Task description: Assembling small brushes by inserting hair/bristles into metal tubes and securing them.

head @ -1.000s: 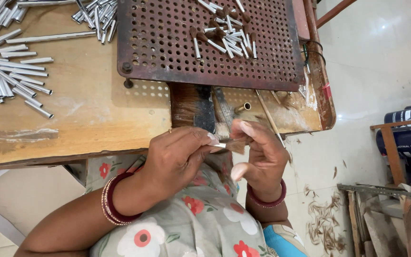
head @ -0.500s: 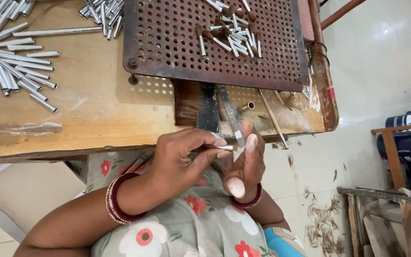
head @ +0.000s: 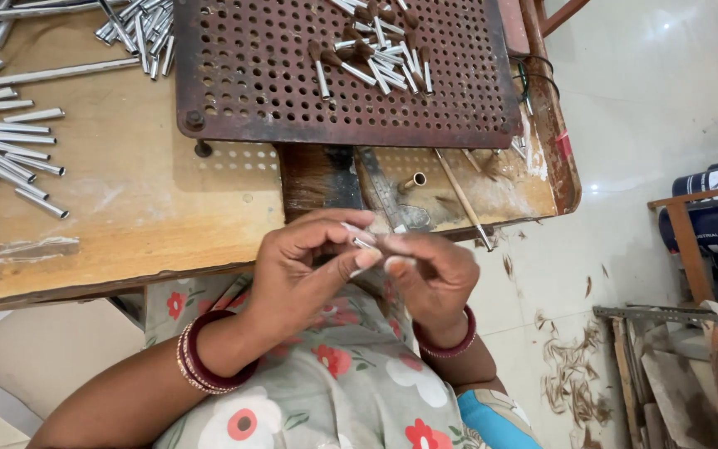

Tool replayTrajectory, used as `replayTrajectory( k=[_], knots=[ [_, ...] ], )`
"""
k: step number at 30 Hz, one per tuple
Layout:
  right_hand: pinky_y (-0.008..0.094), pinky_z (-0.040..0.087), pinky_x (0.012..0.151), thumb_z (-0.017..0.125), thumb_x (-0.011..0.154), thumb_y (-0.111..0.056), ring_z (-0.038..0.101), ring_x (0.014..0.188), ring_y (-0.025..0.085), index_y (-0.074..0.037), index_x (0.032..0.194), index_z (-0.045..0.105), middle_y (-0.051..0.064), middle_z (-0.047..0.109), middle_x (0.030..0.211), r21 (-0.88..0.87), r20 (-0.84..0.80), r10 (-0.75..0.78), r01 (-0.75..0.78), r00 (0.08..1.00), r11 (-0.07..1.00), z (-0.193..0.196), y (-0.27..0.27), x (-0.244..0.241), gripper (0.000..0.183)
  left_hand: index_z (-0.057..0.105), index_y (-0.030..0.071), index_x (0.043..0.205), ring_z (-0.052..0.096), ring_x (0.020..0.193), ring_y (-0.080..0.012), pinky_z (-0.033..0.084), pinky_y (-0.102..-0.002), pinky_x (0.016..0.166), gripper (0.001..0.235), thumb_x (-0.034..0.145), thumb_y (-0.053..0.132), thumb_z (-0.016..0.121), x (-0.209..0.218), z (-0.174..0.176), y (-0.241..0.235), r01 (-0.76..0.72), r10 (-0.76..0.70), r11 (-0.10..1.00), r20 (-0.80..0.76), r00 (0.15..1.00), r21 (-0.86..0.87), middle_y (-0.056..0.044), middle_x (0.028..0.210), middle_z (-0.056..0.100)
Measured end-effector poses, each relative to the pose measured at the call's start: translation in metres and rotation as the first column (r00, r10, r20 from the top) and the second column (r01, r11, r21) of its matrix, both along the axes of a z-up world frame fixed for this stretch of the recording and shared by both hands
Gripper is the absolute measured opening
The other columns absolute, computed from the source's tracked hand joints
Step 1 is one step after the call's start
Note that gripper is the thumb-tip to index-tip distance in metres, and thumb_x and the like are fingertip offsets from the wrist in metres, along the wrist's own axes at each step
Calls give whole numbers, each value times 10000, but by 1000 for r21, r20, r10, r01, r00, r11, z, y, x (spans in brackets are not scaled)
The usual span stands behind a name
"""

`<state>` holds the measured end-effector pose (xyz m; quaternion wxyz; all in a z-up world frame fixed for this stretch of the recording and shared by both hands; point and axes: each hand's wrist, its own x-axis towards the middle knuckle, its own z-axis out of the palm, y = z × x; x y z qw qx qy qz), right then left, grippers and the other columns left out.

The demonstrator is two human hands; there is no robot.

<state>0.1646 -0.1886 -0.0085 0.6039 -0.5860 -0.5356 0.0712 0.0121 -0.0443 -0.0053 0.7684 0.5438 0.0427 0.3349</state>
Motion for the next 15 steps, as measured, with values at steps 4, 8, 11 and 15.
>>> replayTrajectory(
  k=[4,8,11,15],
  knots=[
    [301,612,779,771,1008,-159,731,967,228,-8,1152,735,143,711,1169,-30,477,-468,546,744,837,8,13,63,211,694,-19,1056,665,930,-38,561,-214,812,122,960,39,741,-9,8,5,-224,225,974,-25,974,33,-65,1132,743],
    [393,566,805,760,954,-85,678,1016,313,1,1045,681,207,678,1143,-105,754,-394,688,526,718,23,-8,80,148,686,-25,1019,655,859,-27,543,-199,776,95,993,47,742,-8,1,12,-283,283,959,0,959,-26,-19,948,731],
    [350,537,725,725,994,-69,691,850,278,8,1053,657,177,700,970,-248,614,-418,666,670,704,43,-25,46,119,689,-33,1027,630,812,-25,515,-194,725,97,1010,55,725,-3,-1,17,-252,255,956,-1,967,-150,-12,911,719],
    [262,533,696,755,974,-50,685,779,235,-7,1054,687,132,726,901,-87,374,-375,434,848,897,51,-33,-7,114,681,-35,1049,664,835,-42,557,-216,752,110,1015,69,694,4,-2,14,-136,160,931,43,986,-339,-22,932,731]
  ],
)
